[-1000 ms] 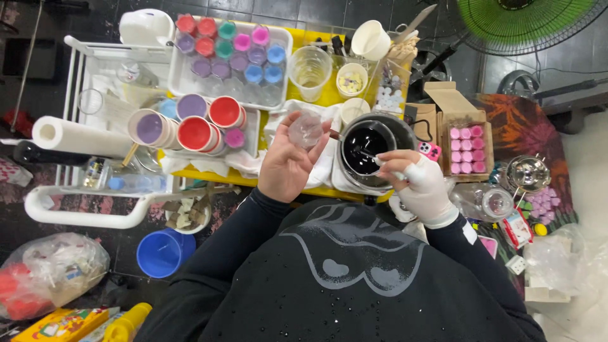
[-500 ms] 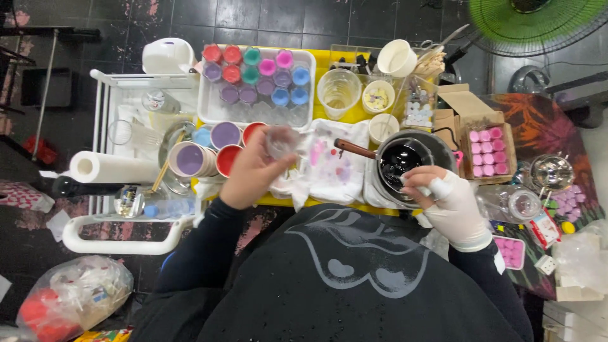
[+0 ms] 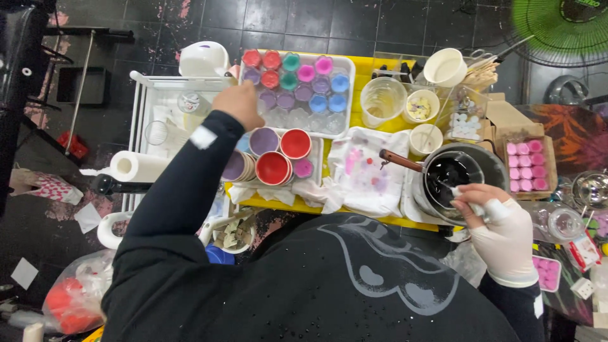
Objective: Cleaning a purple wax candle mold with a tissue after extracting the candle.
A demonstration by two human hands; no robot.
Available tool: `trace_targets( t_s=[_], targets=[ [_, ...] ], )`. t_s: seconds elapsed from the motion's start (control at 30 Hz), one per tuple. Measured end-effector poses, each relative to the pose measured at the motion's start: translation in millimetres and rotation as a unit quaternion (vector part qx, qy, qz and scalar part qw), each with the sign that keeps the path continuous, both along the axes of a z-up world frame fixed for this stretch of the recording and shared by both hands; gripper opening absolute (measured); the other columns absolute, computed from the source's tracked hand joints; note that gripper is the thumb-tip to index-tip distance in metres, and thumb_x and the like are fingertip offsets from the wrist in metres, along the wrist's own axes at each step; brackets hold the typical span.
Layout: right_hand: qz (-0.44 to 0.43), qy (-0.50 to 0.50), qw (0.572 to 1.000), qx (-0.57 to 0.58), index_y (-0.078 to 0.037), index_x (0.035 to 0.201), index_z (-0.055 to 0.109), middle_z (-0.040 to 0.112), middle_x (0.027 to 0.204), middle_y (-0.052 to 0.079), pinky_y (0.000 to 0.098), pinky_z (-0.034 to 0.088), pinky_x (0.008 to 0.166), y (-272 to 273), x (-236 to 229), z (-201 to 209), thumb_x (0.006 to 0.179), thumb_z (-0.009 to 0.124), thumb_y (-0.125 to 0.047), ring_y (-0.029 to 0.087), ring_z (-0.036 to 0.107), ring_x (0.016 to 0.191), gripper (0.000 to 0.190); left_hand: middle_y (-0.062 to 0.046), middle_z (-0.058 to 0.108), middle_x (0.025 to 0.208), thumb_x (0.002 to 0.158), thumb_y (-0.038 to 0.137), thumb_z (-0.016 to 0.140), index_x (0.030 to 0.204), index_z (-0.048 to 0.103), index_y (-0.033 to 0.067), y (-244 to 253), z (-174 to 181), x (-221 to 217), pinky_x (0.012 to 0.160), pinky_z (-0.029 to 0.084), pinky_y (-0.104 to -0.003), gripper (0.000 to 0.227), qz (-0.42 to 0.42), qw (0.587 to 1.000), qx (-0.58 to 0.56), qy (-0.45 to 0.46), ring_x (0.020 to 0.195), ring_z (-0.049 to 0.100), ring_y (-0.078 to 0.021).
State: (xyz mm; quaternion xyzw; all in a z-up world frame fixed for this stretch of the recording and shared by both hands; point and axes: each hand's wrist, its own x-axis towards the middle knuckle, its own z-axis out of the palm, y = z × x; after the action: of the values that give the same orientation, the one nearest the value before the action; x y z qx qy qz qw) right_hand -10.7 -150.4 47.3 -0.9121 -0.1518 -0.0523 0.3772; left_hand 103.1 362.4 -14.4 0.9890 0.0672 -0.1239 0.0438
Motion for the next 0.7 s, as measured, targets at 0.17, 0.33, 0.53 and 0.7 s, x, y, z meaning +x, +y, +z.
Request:
trace_targets(
  t_s=[0.17,0.33,0.53,0.7],
  targets=[
    [-0.014,-0.037,0.996,-0.079,-0.009,0.105,0.072,0.074,0.110,0.008,0.0306,0.054,0.087,-9,9,-9,0.098,0.079,-0.016,0.021,0.071,0.095,0.012,-0.019,0.073,0.110,0.074,0.029,0.082,0.124,0.059,0.0045,-13,-22,31,0.088,0.058,-0.048,0.060,0.080,0.989,0.060,0.112,0.103,0.072,-0.0384],
    [-0.043,-0.041,0.994,-0.095,-0.008,0.105,0.072,0.074,0.107,0.007,0.0316,0.053,0.091,-17,-7,-13,0.101,0.080,-0.017,0.022,0.071,0.100,0.012,-0.020,0.070,0.125,0.080,0.040,0.081,0.142,0.049,0.0017,-2,-57,51,0.093,0.057,-0.046,0.079,0.102,0.965,0.084,0.227,0.111,0.072,-0.0354],
    [-0.062,-0.010,0.997,-0.041,-0.007,0.102,0.073,0.073,0.109,0.009,0.0308,0.053,0.087,-11,-14,-7,0.096,0.078,-0.012,0.023,0.070,0.097,0.009,-0.012,0.057,0.148,0.087,0.041,0.072,0.146,0.052,0.0029,7,-104,60,0.103,0.052,-0.050,0.073,0.031,0.953,0.121,0.277,0.127,0.064,-0.0343],
    [-0.089,-0.003,0.996,-0.010,-0.005,0.104,0.072,0.072,0.108,0.009,0.0292,0.054,0.088,-14,-15,-4,0.097,0.079,-0.009,0.020,0.071,0.097,0.011,-0.006,0.049,0.153,0.088,0.054,0.069,0.149,0.050,0.0107,-1,-89,62,0.111,0.042,-0.057,0.077,0.007,0.935,0.139,0.326,0.135,0.056,-0.0333]
  ],
)
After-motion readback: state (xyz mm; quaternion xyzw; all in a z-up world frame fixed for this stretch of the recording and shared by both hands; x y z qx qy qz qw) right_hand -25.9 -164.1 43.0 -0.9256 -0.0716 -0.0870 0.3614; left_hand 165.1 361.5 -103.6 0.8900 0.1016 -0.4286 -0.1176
